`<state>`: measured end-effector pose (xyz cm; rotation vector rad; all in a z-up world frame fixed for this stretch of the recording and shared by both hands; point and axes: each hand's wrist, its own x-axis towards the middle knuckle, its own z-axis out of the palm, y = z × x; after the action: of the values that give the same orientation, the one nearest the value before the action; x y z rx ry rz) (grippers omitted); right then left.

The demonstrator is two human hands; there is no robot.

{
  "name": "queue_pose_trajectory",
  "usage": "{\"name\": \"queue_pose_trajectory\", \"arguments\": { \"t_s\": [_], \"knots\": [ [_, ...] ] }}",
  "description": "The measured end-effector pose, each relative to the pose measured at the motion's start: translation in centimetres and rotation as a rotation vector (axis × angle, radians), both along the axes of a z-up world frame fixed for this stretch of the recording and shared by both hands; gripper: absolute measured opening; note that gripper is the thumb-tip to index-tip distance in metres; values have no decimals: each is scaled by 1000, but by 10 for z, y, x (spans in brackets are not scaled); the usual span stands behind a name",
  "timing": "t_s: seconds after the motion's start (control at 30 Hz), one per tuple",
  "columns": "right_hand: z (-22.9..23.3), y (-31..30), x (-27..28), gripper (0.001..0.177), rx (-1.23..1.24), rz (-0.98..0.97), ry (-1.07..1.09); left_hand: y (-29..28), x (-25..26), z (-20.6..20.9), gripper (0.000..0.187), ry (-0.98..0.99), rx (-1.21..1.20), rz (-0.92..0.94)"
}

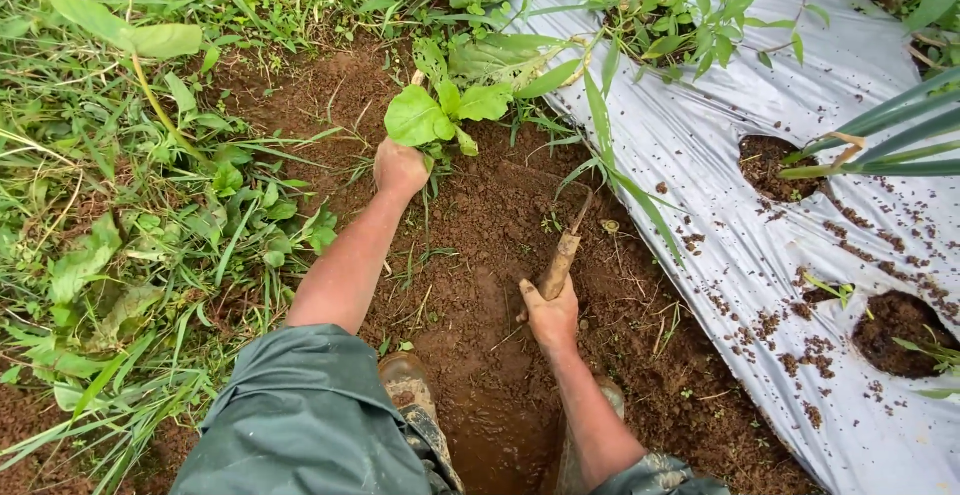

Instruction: The person kneels on the muddy ground beside a garden bed covered with white plastic mulch. They use a small hand hoe to loosen the soil and pull out weeds growing along the edge of the plastic sheeting, clearing the area around the planted crops.

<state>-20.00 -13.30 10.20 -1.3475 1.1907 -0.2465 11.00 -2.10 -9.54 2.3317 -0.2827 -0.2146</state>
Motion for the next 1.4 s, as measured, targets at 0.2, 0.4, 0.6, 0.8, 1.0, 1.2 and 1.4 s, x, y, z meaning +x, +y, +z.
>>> {"name": "queue_pose_trajectory", "arguments": {
  "t_s": [0.2,0.4,0.6,0.8,1.0,1.2,1.4],
  "knots": [
    [-16,-5,-6,21,-18,24,32,-10,21,10,26,-186,348,-323],
    [-15,-4,-5,21,2,9,24,2,30,-43,44,-132,488,-430],
    [-33,-9,-12,20,6,32,43,4,12,34,41,198,19,-208],
    [-41,-10,-14,21,0,32,41,0,4,29,21,164,172,-201],
    [-4,1,-1,22,11,6,44,-4,13,27,26,172,178,-197],
    [-41,-9,-14,22,-6,13,41,-9,17,28,33,177,190,-183],
    [-12,-2,-4,22,14,29,66,-4,29,27,41,179,191,-176]
  ]
}}
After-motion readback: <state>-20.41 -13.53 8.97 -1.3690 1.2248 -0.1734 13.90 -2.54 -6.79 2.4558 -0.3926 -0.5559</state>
